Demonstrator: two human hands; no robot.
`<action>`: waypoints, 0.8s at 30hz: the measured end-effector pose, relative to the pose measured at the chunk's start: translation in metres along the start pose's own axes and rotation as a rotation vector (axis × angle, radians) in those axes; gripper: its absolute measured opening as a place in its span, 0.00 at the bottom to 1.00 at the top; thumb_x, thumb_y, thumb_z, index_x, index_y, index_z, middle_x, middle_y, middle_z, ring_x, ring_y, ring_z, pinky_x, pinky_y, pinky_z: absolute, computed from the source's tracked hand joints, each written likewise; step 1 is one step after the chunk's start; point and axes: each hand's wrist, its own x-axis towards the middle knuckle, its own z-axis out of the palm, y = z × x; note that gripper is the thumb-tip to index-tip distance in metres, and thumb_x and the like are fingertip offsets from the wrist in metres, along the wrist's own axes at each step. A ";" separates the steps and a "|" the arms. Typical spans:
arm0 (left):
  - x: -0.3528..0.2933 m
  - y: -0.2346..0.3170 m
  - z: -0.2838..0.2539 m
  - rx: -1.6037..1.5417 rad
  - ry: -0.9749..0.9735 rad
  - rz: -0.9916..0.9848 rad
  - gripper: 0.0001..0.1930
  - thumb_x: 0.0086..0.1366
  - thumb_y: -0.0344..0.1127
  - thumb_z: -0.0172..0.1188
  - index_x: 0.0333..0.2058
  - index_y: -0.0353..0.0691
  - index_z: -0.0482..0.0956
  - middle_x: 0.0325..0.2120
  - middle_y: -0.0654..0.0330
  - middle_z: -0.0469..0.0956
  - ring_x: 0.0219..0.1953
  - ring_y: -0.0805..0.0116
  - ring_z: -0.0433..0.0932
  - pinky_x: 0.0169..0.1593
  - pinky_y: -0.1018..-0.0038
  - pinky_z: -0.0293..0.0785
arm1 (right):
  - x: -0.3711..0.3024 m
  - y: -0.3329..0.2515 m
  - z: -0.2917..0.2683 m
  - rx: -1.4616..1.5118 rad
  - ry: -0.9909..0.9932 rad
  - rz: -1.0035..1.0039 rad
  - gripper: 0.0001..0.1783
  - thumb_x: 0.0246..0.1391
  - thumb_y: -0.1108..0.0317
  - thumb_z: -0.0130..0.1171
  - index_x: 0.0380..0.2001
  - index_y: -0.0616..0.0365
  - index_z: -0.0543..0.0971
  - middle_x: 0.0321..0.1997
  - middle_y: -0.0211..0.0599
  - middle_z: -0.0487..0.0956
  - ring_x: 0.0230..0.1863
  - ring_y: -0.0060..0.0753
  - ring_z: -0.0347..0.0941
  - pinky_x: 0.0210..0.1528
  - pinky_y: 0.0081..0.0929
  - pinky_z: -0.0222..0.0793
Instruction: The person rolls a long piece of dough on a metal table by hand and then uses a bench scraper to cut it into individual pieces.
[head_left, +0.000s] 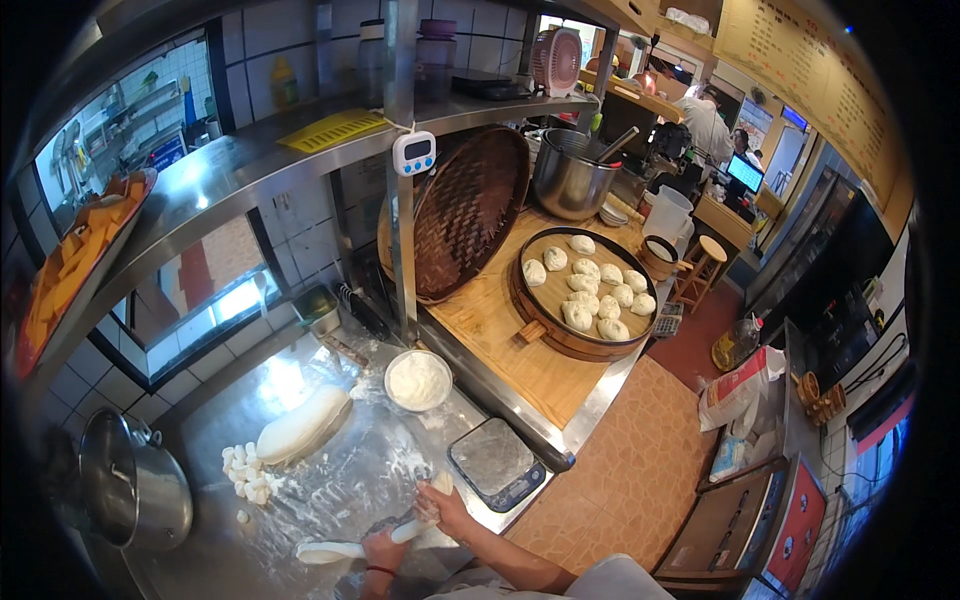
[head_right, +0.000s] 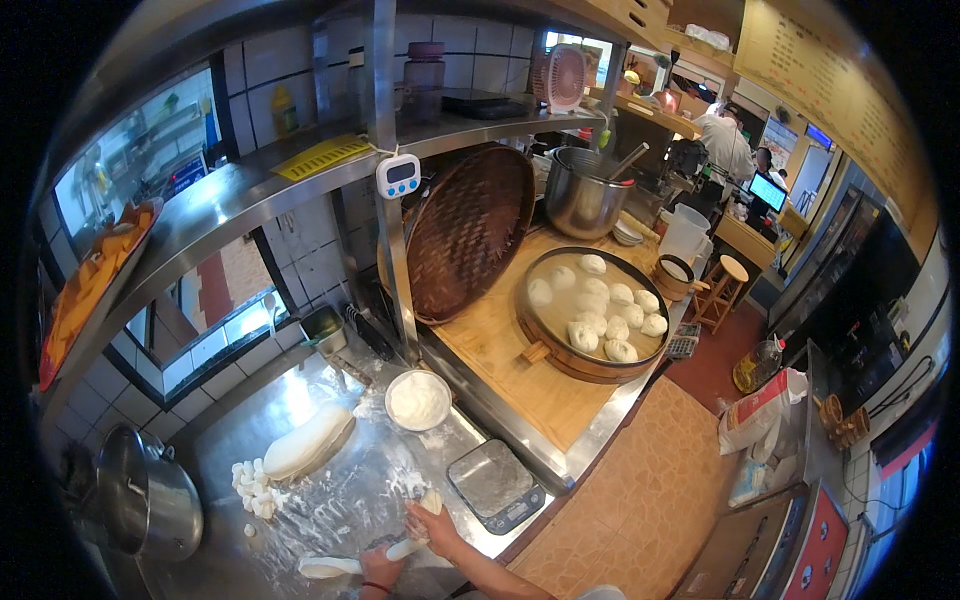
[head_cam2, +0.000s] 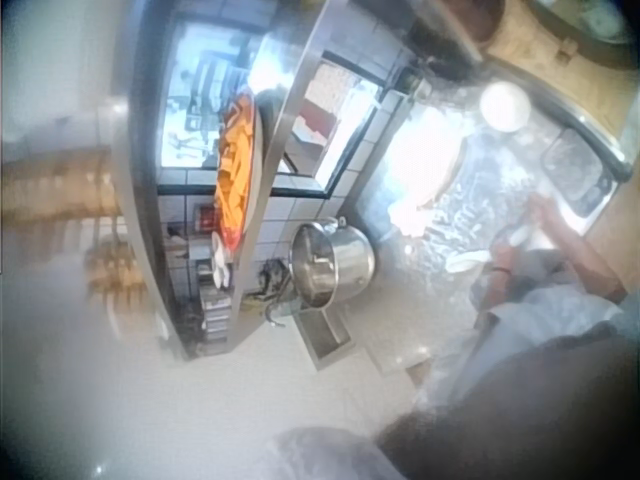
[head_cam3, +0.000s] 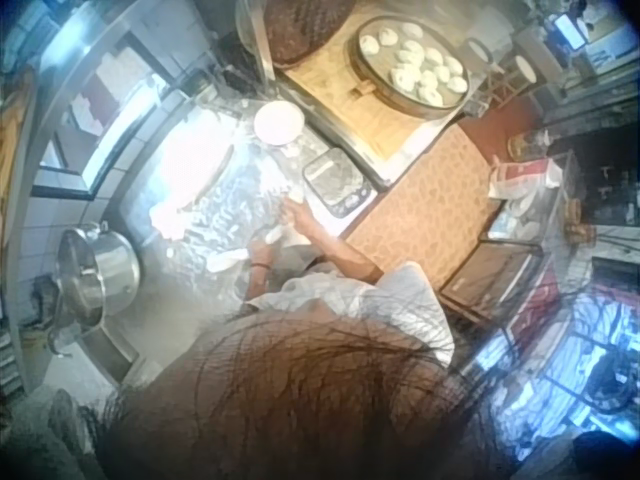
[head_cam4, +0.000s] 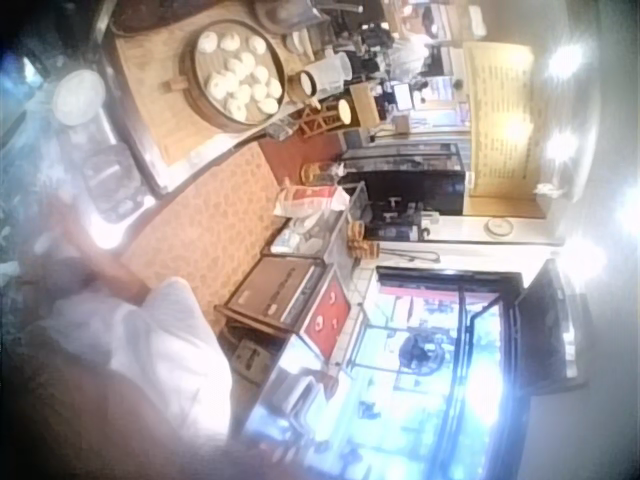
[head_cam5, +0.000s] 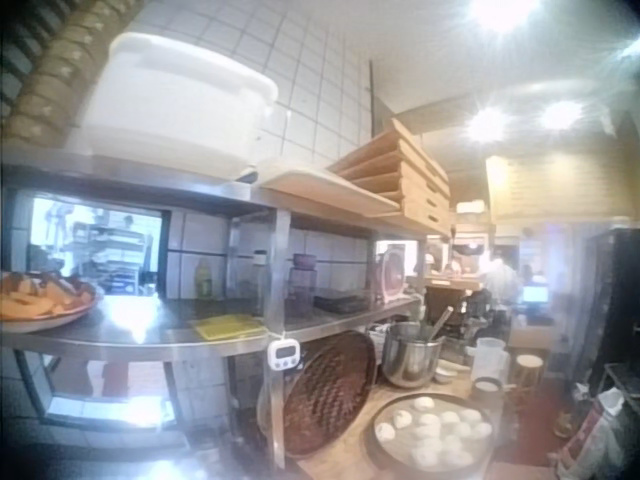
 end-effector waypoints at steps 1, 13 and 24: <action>-0.002 0.002 0.001 -0.010 0.053 0.001 0.15 0.51 0.53 0.69 0.23 0.49 0.83 0.19 0.53 0.81 0.25 0.47 0.82 0.32 0.52 0.76 | 0.002 0.001 -0.004 0.010 -0.027 -0.010 0.11 0.65 0.63 0.60 0.29 0.50 0.71 0.18 0.24 0.66 0.17 0.23 0.62 0.23 0.26 0.61; -0.026 -0.074 -0.005 0.066 0.176 0.148 0.17 0.45 0.47 0.72 0.28 0.46 0.77 0.26 0.56 0.75 0.37 0.51 0.74 0.45 0.53 0.66 | 0.008 -0.019 -0.015 0.143 -0.007 0.004 0.12 0.64 0.61 0.61 0.28 0.48 0.71 0.17 0.25 0.65 0.18 0.26 0.62 0.26 0.31 0.65; -0.041 -0.138 -0.069 0.018 -0.266 -0.365 0.23 0.57 0.47 0.65 0.51 0.48 0.77 0.47 0.49 0.77 0.49 0.45 0.76 0.54 0.52 0.72 | 0.013 -0.039 -0.039 0.206 0.098 -0.032 0.14 0.65 0.60 0.60 0.25 0.48 0.70 0.17 0.25 0.65 0.17 0.25 0.62 0.25 0.29 0.64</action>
